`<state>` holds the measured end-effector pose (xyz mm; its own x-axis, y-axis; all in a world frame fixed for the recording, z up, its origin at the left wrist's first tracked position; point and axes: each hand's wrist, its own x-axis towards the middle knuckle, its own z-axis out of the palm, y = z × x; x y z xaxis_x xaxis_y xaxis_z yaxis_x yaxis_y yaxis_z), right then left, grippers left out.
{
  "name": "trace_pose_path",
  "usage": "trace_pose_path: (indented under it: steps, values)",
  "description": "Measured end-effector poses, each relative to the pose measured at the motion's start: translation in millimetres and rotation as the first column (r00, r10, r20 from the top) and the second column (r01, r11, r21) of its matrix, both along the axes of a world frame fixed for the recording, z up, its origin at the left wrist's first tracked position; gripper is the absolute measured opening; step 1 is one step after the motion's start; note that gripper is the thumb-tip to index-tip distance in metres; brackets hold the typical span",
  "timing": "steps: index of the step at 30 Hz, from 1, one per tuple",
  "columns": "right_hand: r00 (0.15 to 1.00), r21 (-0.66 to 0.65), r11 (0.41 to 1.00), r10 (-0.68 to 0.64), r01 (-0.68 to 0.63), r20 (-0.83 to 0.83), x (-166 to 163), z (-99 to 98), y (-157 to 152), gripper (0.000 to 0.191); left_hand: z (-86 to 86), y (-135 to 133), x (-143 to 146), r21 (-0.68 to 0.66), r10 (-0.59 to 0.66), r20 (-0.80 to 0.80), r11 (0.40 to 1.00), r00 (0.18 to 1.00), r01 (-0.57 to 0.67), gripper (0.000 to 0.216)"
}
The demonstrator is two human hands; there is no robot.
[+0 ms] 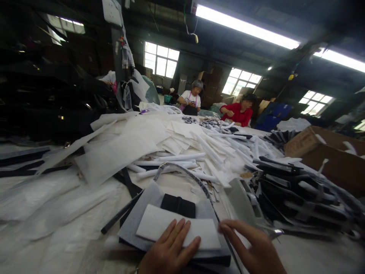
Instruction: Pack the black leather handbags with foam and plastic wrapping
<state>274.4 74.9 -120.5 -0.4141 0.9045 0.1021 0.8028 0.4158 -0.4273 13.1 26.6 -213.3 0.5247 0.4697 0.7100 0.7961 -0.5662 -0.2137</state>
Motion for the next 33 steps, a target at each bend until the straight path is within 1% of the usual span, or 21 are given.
trace_pose_path:
  steps: [1,2,3,5,7,10,14,19,24,28,31,33]
  values:
    - [0.999,-0.016,0.999,0.033,-0.033,0.021,-14,-0.3,23,0.027,-0.2,-1,0,0.005,0.001,-0.002,1.000,1.000,-0.001,0.037]
    - [0.992,-0.061,0.994,0.091,-0.085,0.091,-29,-2.5,46,0.028,-0.5,-1,0,0.014,0.002,-0.004,1.000,1.000,-0.002,0.036]
    - [0.983,-0.097,0.989,0.121,-0.107,0.141,-43,-6.4,68,0.026,-1.0,-1,0,0.025,0.002,-0.005,1.000,1.000,-0.002,0.036]
    - [0.963,-0.128,0.988,0.110,-0.080,0.245,-67,-17.3,107,0.022,-2.9,0,0,0.054,0.002,-0.002,0.999,1.000,-0.001,0.035]
    - [0.930,-0.150,0.988,0.074,-0.021,0.359,-80,-29.1,134,0.022,-5.3,1,0,0.075,0.001,-0.006,0.997,1.000,0.000,0.035]
    - [0.878,-0.163,0.985,0.031,0.054,0.478,-83,-41.3,153,0.031,-7.5,2,0,0.094,0.002,-0.002,0.996,1.000,-0.002,0.035]
    - [0.850,-0.166,0.983,0.017,0.083,0.526,-79,-45.3,163,0.031,-5.9,3,0,0.103,0.000,0.006,0.995,1.000,-0.001,0.035]
    - [0.865,-0.174,0.983,0.030,0.066,0.500,-78,-42.6,167,0.028,-2.4,1,0,0.107,0.005,0.002,0.994,1.000,-0.005,0.035]
    - [0.916,-0.165,0.986,0.086,-0.022,0.392,-72,-29.7,158,0.029,-7.3,1,2,0.103,0.004,0.019,0.995,1.000,-0.006,0.035]
    - [0.952,-0.216,0.971,0.157,-0.101,0.263,-64,-19.7,151,0.025,-10.1,1,3,0.084,0.008,0.027,0.996,1.000,-0.010,0.036]
    - [0.968,-0.241,0.961,0.181,-0.136,0.173,-60,-17.6,147,0.024,-8.5,1,2,0.063,0.012,0.003,0.998,1.000,-0.012,0.037]
    - [0.975,-0.235,0.963,0.171,-0.135,0.143,-57,-17.8,145,0.028,-7.1,1,1,0.057,0.010,-0.013,0.998,1.000,-0.010,0.037]
